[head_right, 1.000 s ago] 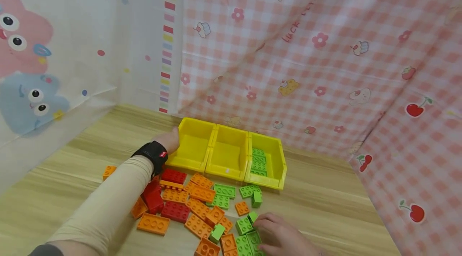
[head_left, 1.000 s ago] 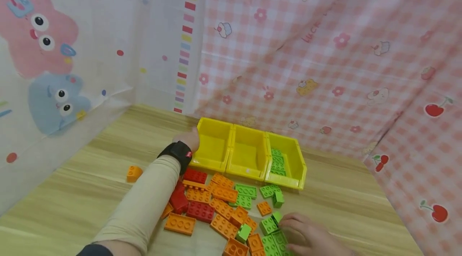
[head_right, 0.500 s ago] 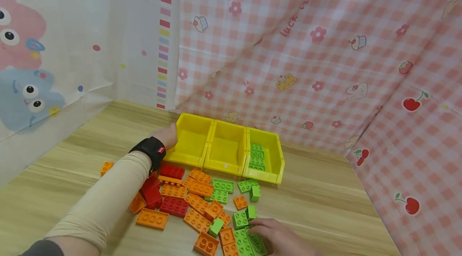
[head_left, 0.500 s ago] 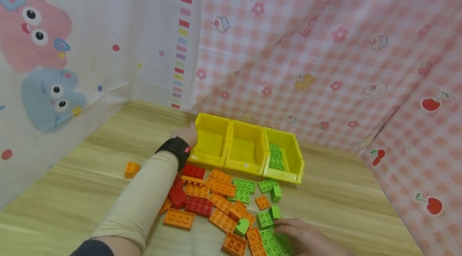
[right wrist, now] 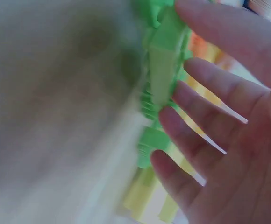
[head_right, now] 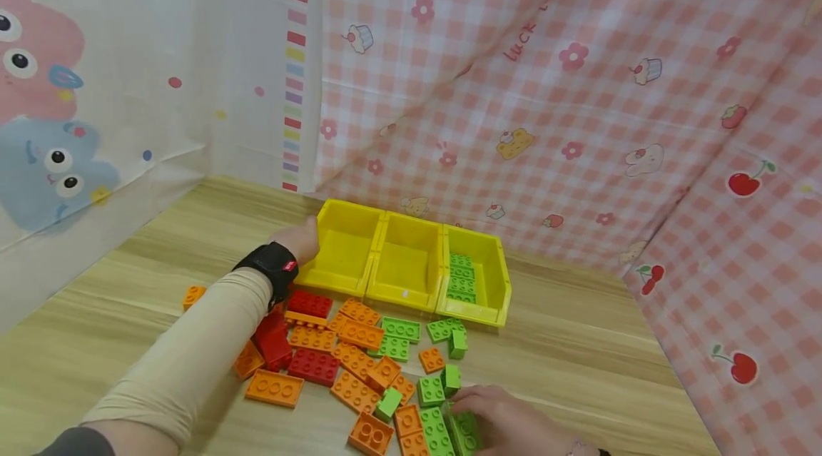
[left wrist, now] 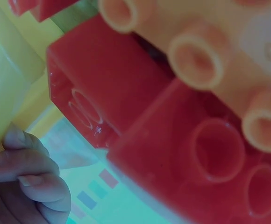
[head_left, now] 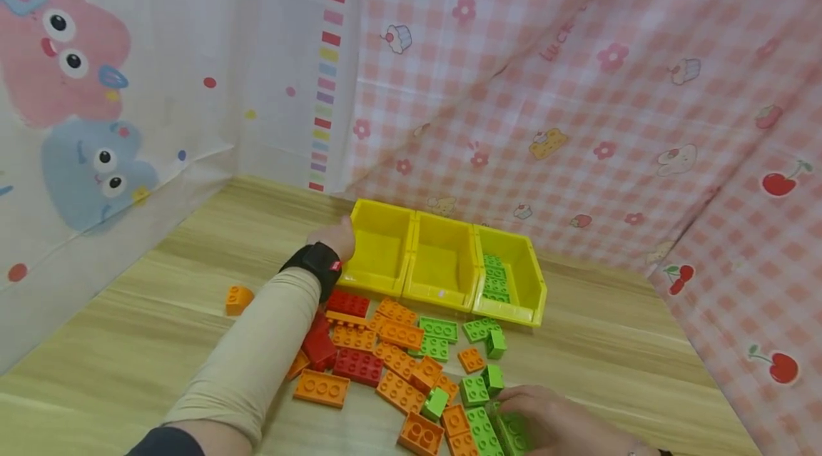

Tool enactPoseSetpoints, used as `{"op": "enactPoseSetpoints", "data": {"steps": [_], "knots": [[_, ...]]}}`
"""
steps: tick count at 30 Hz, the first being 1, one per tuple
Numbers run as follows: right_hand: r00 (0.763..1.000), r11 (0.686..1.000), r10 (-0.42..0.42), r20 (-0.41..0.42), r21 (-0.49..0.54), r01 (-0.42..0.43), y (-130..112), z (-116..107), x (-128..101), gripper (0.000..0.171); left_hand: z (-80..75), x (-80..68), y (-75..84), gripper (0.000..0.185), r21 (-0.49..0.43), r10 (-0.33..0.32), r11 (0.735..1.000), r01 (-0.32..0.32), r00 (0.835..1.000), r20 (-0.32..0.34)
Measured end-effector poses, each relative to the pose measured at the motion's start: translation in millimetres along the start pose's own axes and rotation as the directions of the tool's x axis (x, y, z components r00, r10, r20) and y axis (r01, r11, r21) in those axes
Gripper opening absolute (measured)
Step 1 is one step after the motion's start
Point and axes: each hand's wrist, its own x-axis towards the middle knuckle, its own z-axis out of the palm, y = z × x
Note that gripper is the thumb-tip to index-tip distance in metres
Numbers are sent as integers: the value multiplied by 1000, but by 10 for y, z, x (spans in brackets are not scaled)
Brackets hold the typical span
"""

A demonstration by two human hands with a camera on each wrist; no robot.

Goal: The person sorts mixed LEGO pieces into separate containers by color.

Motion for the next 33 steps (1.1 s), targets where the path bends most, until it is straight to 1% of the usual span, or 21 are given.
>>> {"op": "enactPoseSetpoints", "data": {"steps": [2, 4, 6, 7, 9, 11, 13, 14, 16, 18, 20, 22, 24, 26, 29, 33], "knots": [[998, 1000, 22, -55, 16, -21, -30, -97, -6, 53, -11, 3, 7, 49, 5, -1, 1000, 1, 1000, -7], [986, 999, 46, -158, 2, -46, -35, -204, 22, 53, -22, 3, 13, 50, 15, -1, 1000, 1, 1000, -12], [958, 997, 61, -280, -28, -72, 1, -305, 86, 50, -28, 7, 16, 50, 24, -2, 1000, 3, 1000, -14], [937, 996, 56, -344, -52, -78, 42, -350, 134, 47, -31, 6, 15, 50, 28, -1, 1000, 2, 1000, -16], [898, 987, 101, -427, -69, -143, 133, -443, 255, 43, -34, 0, 5, 50, 31, 5, 1000, -4, 1000, -24], [867, 972, 136, -479, -104, -210, 245, -519, 381, 37, -31, -14, -10, 50, 34, 14, 999, -13, 1000, -28], [841, 953, 129, -525, -169, -251, 379, -571, 507, 33, -23, -35, -24, 50, 37, 20, 999, -19, 999, -25], [832, 940, 119, -542, -209, -271, 440, -591, 564, 32, -20, -50, -26, 49, 38, 25, 999, -24, 999, -26], [823, 913, 93, -561, -281, -295, 563, -614, 663, 31, -13, -80, -20, 49, 38, 27, 999, -26, 999, -21], [822, 887, 63, -566, -346, -306, 674, -625, 745, 31, -10, -112, 0, 49, 31, 26, 999, -26, 1000, -16], [832, 855, 65, -550, -399, -331, 762, -630, 804, 32, -5, -136, 20, 48, 31, 30, 999, -29, 999, -16], [846, 831, 92, -526, -427, -356, 825, -641, 849, 31, 3, -143, 39, 48, 31, 31, 999, -30, 999, -11], [858, 813, 139, -495, -437, -384, 871, -661, 886, 30, 13, -135, 44, 48, 31, 32, 999, -32, 999, -11], [870, 800, 179, -460, -447, -401, 904, -693, 923, 28, 22, -116, 41, 48, 26, 31, 999, -31, 999, -12], [890, 782, 201, -410, -480, -398, 937, -756, 977, 24, 30, -69, 19, 49, 13, 23, 1000, -23, 1000, -19], [914, 774, 226, -336, -507, -378, 968, -848, 1046, 21, 27, -3, -9, 49, 3, 3, 1000, -3, 1000, -17]]}}
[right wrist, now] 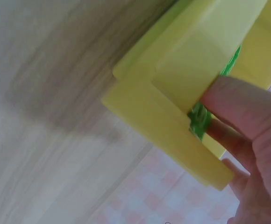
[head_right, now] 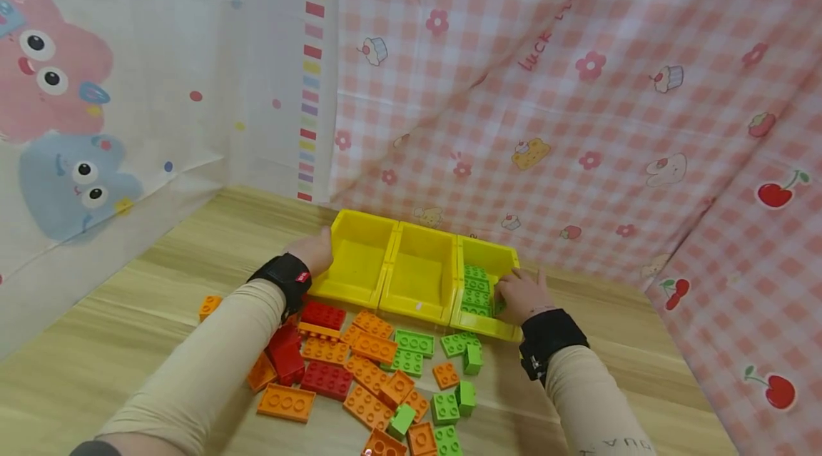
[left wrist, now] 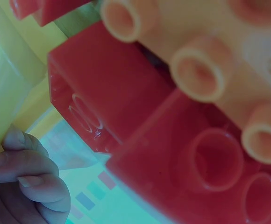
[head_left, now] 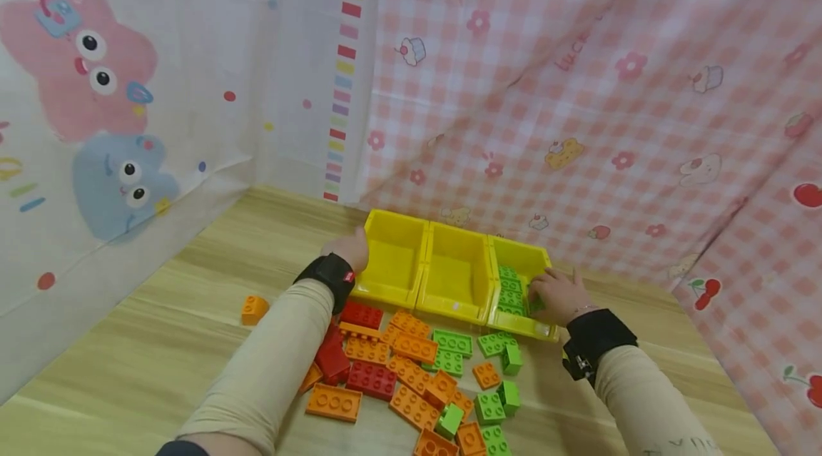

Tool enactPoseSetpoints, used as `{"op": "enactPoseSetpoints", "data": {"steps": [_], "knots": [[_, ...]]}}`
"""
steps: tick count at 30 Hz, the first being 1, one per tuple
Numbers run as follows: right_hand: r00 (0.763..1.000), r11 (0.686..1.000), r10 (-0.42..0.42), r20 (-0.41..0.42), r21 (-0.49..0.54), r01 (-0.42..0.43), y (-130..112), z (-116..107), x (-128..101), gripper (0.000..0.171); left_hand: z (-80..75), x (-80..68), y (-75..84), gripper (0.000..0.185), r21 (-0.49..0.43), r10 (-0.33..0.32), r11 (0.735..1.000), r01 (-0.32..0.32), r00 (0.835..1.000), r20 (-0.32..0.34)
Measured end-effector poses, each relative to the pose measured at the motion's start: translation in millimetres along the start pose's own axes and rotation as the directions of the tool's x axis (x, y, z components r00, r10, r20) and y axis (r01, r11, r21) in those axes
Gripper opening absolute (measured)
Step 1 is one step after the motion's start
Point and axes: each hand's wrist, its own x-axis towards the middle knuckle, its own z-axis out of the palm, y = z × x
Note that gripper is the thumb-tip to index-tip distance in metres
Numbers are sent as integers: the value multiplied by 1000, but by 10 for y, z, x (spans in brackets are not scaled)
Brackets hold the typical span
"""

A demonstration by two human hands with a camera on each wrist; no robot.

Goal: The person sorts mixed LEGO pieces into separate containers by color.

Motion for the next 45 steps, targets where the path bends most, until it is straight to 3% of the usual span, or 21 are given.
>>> {"op": "enactPoseSetpoints", "data": {"steps": [10, 18, 22, 25, 29, 32, 35, 39, 42, 45], "knots": [[972, 994, 45, 230, 91, -67, 107, 3, 132, 16, -76, -114, 62, 48, 28, -12, 1000, 12, 1000, 14], [956, 988, 53, 287, 123, -91, 26, -93, 62, 10, -89, -129, 100, 48, 35, -11, 999, 11, 1000, 14], [979, 990, 33, 199, 127, -59, -17, -139, 4, 4, -47, -79, 95, 49, 46, 4, 999, -4, 1000, 18], [998, 991, 7, 56, 133, -15, -84, -175, -59, 3, -23, -59, 78, 49, 56, 19, 998, -20, 1000, 10], [988, 984, -72, -136, 152, 92, -280, -193, -218, 8, -46, -83, 60, 48, 57, 24, 998, -24, 1000, 0], [974, 957, -159, -163, 216, 193, -486, -198, -441, 12, -72, -126, 78, 48, 45, 27, 999, -27, 1000, -3], [966, 906, -246, -84, 333, 259, -693, -220, -700, 16, -84, -151, 96, 48, 43, 29, 999, -28, 1000, -7], [925, 827, -379, -30, 439, 353, -908, -212, -1007, 21, -79, -137, 92, 48, 24, 18, 1000, -18, 1000, -2], [892, 784, -451, 33, 493, 378, -1008, -171, -1175, 27, -63, -96, 62, 48, 13, 22, 1000, -22, 1000, 12], [867, 776, -476, 144, 533, 338, -1050, -112, -1275, 36, -44, -51, 34, 48, -8, 19, 1000, -19, 1000, 23]]}}
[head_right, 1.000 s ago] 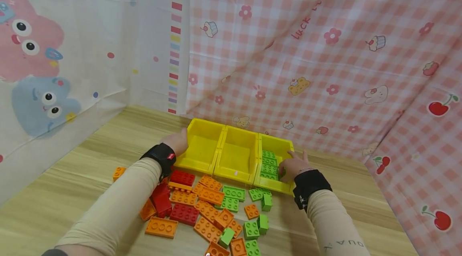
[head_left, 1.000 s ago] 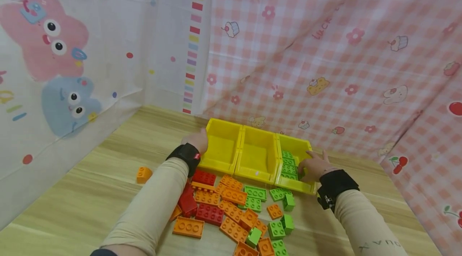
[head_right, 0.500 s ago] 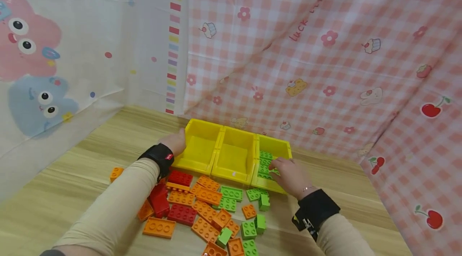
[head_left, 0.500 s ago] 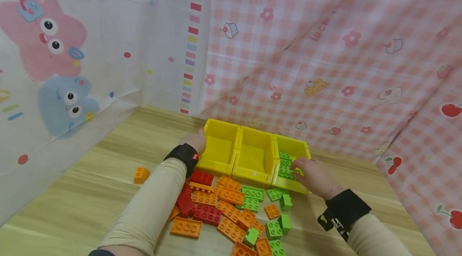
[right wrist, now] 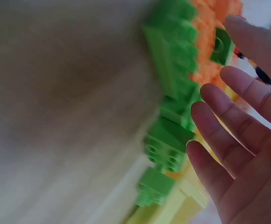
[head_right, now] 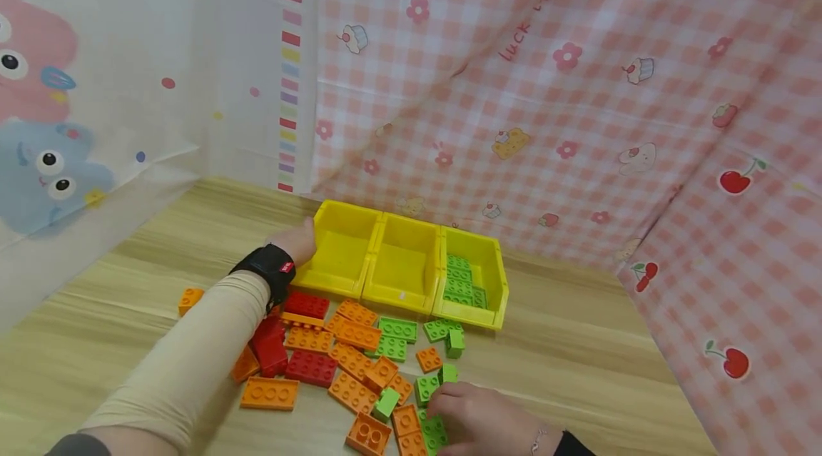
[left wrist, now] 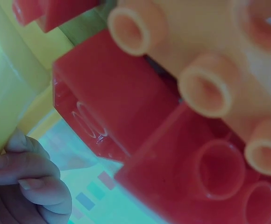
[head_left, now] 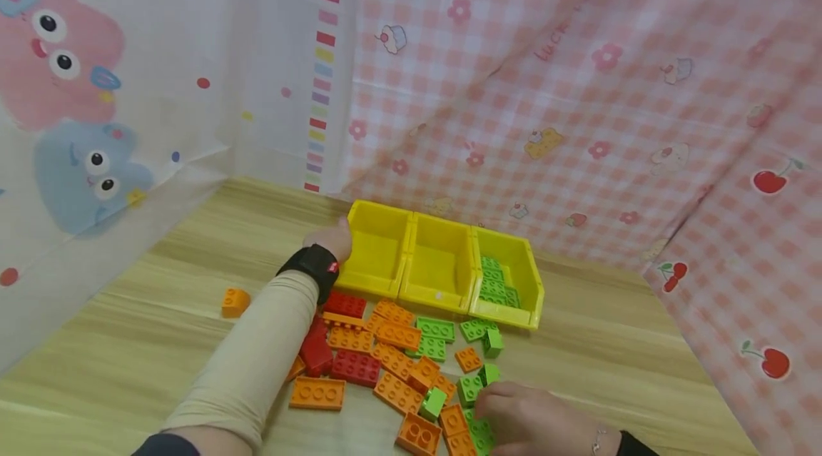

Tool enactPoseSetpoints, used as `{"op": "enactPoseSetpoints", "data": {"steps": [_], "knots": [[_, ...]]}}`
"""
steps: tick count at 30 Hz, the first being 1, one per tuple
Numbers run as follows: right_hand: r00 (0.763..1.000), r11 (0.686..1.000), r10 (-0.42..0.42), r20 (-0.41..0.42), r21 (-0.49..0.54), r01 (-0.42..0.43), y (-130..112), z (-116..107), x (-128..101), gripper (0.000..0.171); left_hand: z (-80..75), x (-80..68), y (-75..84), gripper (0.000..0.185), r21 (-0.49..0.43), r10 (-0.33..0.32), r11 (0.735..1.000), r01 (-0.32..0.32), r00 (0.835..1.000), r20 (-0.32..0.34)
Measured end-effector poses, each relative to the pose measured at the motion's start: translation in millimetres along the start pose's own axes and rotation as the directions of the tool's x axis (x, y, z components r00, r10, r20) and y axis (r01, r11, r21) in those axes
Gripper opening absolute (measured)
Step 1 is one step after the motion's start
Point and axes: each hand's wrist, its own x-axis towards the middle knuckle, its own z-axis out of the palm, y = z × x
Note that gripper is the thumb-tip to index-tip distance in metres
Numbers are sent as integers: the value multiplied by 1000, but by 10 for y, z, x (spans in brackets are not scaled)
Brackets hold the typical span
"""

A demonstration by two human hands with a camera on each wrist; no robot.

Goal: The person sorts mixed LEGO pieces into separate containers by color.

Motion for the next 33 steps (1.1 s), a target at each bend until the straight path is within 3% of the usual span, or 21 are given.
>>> {"op": "enactPoseSetpoints", "data": {"steps": [4, 9, 14, 19, 21, 25, 27, 30, 33], "knots": [[998, 1000, -7, 56, 0, 7, 40, 75, 3, 39, -17, 18, -40, 49, -12, -15, 1000, 15, 1000, 4], [997, 997, -64, 36, -32, 65, 91, 132, -11, 29, -26, -13, -18, 48, -4, -12, 1000, 12, 1000, -2], [998, 996, -66, 22, -65, 67, 93, 163, -14, 27, -5, 17, -5, 50, -5, -34, 999, 34, 999, 26], [996, 990, -90, -3, -111, 89, 90, 176, -32, 28, 26, 41, 10, 49, 14, -36, 999, 36, 999, -6], [996, 993, -88, -14, -79, 87, 80, 146, -50, 29, 18, 16, 16, 49, 18, -26, 999, 27, 1000, -15], [1000, 996, -8, -21, 85, 10, -14, -32, -111, 32, -36, -54, 39, 49, 1, -22, 1000, 22, 1000, 15], [998, 992, 22, -55, 127, -15, -47, -148, -127, 35, -50, -71, 40, 50, 5, -20, 1000, 20, 1000, 20], [986, 995, 67, -150, 88, -54, -6, -315, -126, 36, -61, -73, 37, 50, 15, -19, 1000, 19, 999, 27], [953, 991, 135, -272, 48, -126, 142, -468, -83, 38, -54, -70, 36, 49, 21, -19, 1000, 19, 1000, 18]]}}
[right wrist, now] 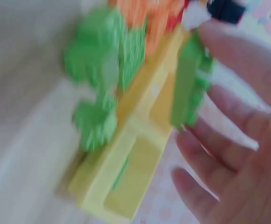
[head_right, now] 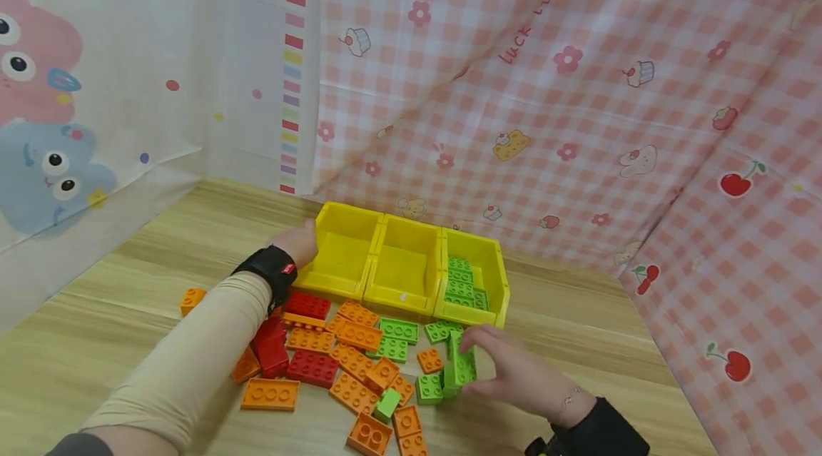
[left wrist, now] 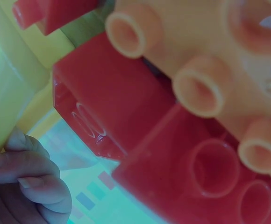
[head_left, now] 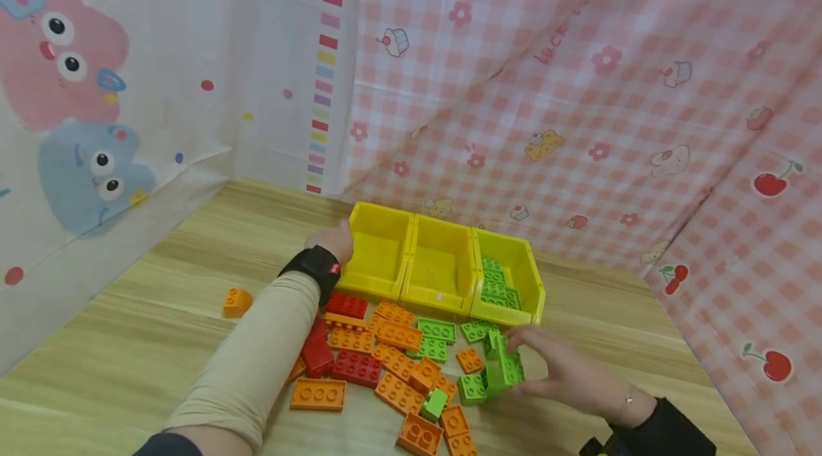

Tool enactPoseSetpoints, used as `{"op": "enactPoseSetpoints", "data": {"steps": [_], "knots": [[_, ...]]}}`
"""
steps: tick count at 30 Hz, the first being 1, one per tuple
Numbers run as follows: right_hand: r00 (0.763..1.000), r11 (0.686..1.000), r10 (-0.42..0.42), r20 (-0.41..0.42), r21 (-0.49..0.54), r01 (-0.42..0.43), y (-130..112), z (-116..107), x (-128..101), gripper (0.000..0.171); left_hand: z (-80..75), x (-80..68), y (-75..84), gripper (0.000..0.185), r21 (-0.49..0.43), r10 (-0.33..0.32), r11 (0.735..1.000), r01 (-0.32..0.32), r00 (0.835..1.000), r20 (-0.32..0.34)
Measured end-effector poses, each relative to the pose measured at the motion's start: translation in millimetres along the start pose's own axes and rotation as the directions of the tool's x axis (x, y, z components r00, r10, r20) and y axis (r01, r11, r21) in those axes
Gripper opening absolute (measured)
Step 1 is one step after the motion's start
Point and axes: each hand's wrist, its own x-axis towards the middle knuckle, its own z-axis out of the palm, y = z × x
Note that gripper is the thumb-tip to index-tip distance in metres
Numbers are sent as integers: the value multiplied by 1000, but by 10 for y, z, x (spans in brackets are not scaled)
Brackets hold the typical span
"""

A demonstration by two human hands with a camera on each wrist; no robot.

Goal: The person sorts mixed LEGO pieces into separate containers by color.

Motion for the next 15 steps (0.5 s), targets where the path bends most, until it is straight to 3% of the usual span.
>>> {"op": "enactPoseSetpoints", "data": {"steps": [3, 6, 10, 15], "knots": [[987, 992, 66, -144, -100, -81, 209, -78, 135, 40, 8, 21, -12, 49, -1, -9, 1000, 9, 1000, -15], [959, 963, 96, -268, -218, -157, 427, -100, 277, 42, 26, 38, -26, 48, -3, -17, 1000, 17, 999, -27], [936, 934, 81, -343, -301, -192, 659, -109, 463, 43, 29, 22, -23, 49, -8, -17, 1000, 17, 999, -36], [937, 911, 83, -340, -354, -209, 824, -126, 654, 42, -3, -51, 6, 48, -8, -4, 1000, 4, 999, -34]]}}
